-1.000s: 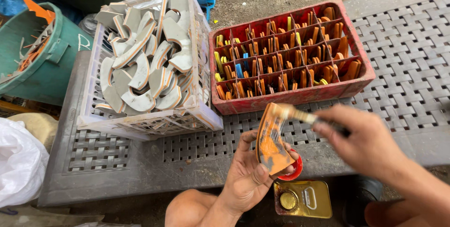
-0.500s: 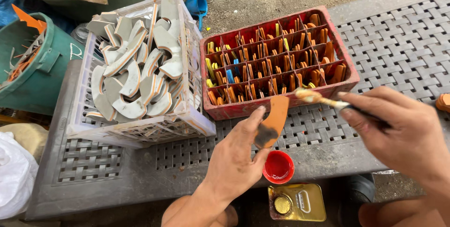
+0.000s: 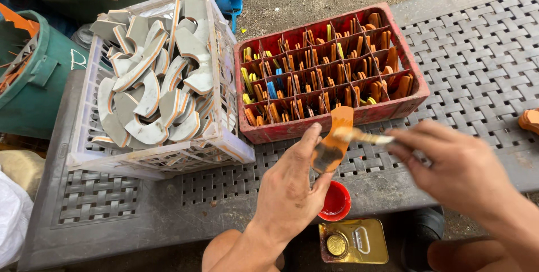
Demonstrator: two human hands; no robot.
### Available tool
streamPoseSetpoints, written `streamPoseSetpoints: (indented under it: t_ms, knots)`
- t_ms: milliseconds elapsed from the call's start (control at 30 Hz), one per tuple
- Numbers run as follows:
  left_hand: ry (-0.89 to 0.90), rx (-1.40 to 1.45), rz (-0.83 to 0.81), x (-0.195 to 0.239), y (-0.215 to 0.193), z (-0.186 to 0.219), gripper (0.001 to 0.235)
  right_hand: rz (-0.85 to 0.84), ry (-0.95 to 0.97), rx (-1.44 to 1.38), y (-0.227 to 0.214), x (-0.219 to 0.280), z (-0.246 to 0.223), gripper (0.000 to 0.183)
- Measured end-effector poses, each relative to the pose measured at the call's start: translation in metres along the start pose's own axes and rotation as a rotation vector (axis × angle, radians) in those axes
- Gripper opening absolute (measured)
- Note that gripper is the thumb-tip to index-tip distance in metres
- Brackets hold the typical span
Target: The person paints the soles of slipper-like objects using a brush dipped in red liquid. They pick up each slipper from a white crate, apply the coating, and place the finished items into a red crate with dividers.
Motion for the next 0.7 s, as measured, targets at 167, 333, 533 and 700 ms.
streamPoseSetpoints:
  t_ms: [167,333,533,700]
  knots:
    - [-0.004,0.016,-0.018,-0.001,0.001,-0.001,0.090,-0.135,0.036,-0.046,-0.001,0.001,0.009,0.028]
    - [0.080,0.048,-0.016,0.001,-0.006,0.001,0.086,-0.100,-0.009,-0.077,0.005,-0.004,0.010,0.026]
    - [0.070,0.056,-0.089,-0.001,-0.008,0.004,0.084,-0.052,0.010,0.012,-0.011,-0.010,0.031,0.030]
    - [0.131,0.037,-0.116,0.000,-0.008,0.006,0.080,-0.069,0.033,0.130,-0.010,-0.008,0.038,0.023]
Point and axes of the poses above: each hand's wrist, its own x-axis away from the middle knuckle, its own y-axis out of the palm, z = x × y, the point moved 5 cm from there along -x, towards the middle knuckle
